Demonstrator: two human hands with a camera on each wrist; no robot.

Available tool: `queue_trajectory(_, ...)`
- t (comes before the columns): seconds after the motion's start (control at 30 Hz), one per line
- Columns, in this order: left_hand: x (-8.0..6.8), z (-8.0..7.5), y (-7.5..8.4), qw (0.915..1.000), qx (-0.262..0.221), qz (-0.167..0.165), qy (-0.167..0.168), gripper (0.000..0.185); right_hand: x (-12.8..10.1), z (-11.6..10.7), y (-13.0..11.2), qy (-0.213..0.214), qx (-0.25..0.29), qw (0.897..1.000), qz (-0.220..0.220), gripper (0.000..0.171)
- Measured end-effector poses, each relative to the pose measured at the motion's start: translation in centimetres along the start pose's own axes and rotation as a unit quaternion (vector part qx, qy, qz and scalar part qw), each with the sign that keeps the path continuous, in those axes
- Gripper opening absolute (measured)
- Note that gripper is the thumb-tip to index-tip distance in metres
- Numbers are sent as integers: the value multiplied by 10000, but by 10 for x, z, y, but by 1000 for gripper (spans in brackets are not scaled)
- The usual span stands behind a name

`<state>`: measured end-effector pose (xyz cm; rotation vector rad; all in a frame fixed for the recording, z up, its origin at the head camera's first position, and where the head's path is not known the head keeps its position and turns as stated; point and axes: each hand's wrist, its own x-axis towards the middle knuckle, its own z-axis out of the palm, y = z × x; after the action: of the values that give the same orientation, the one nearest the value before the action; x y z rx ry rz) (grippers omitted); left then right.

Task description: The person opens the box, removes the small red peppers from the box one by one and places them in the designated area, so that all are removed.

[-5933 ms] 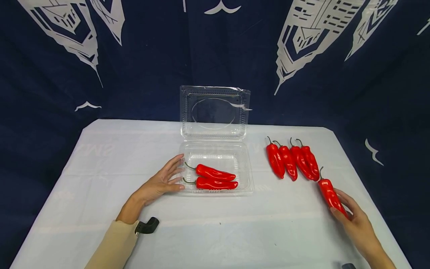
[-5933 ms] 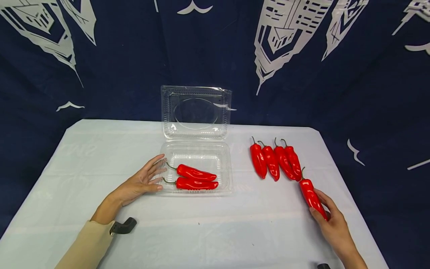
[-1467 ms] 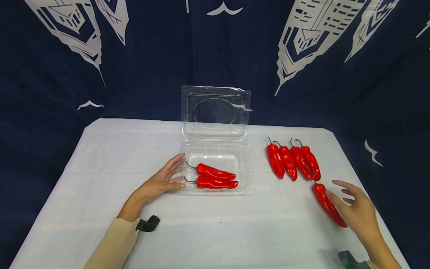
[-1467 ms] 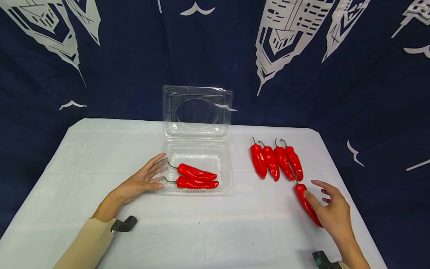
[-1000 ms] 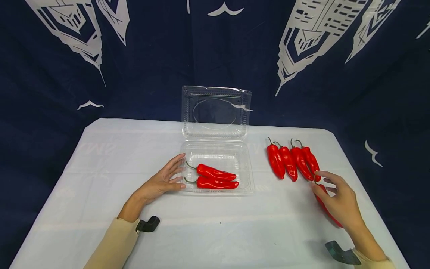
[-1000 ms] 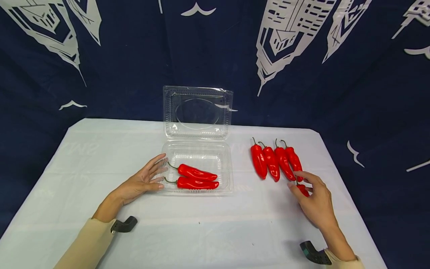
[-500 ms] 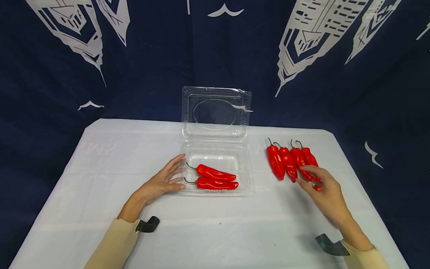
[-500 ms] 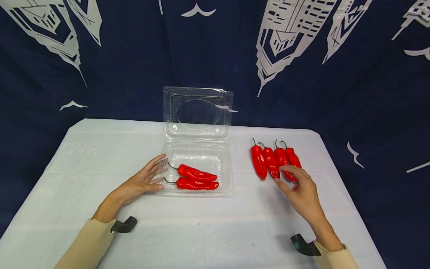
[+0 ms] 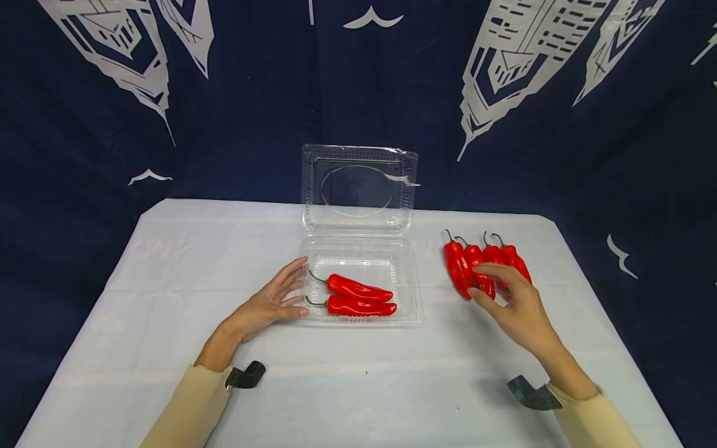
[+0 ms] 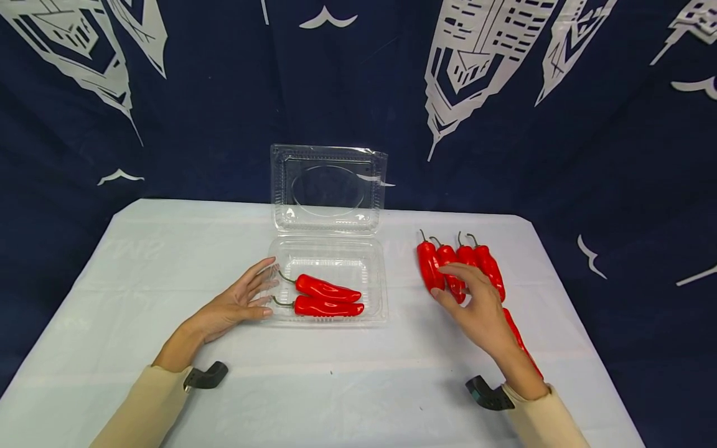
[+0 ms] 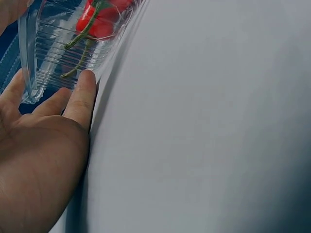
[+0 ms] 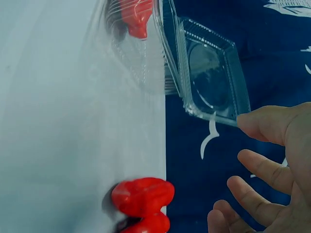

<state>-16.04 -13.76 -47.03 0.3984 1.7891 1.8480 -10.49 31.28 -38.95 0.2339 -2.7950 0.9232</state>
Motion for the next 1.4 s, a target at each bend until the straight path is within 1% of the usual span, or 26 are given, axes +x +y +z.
queue_trajectory(0.17,0,0,0,10000,15,-30,22,103,6,5,-8,-79,-42,10000,19,49)
queue_trajectory(0.5,0,0,0,10000,-1,-23,1,102,20,14,-24,-282,231,9990,-261,48)
queue_trajectory(0.63,1,0,0,10000,-2,13,-27,102,26,17,-32,-429,332,9979,-351,44)
queue_trajectory(0.8,2,-1,0,10000,-19,38,-38,103,34,19,-41,-646,469,9961,-364,44)
queue_trajectory(1.0,2,-1,-1,10000,-6,32,-16,104,43,25,-51,-952,769,9916,-420,42)
queue_trajectory(1.4,1,-2,-3,9999,41,128,-72,102,67,38,-67,-1725,1010,9757,-895,37)
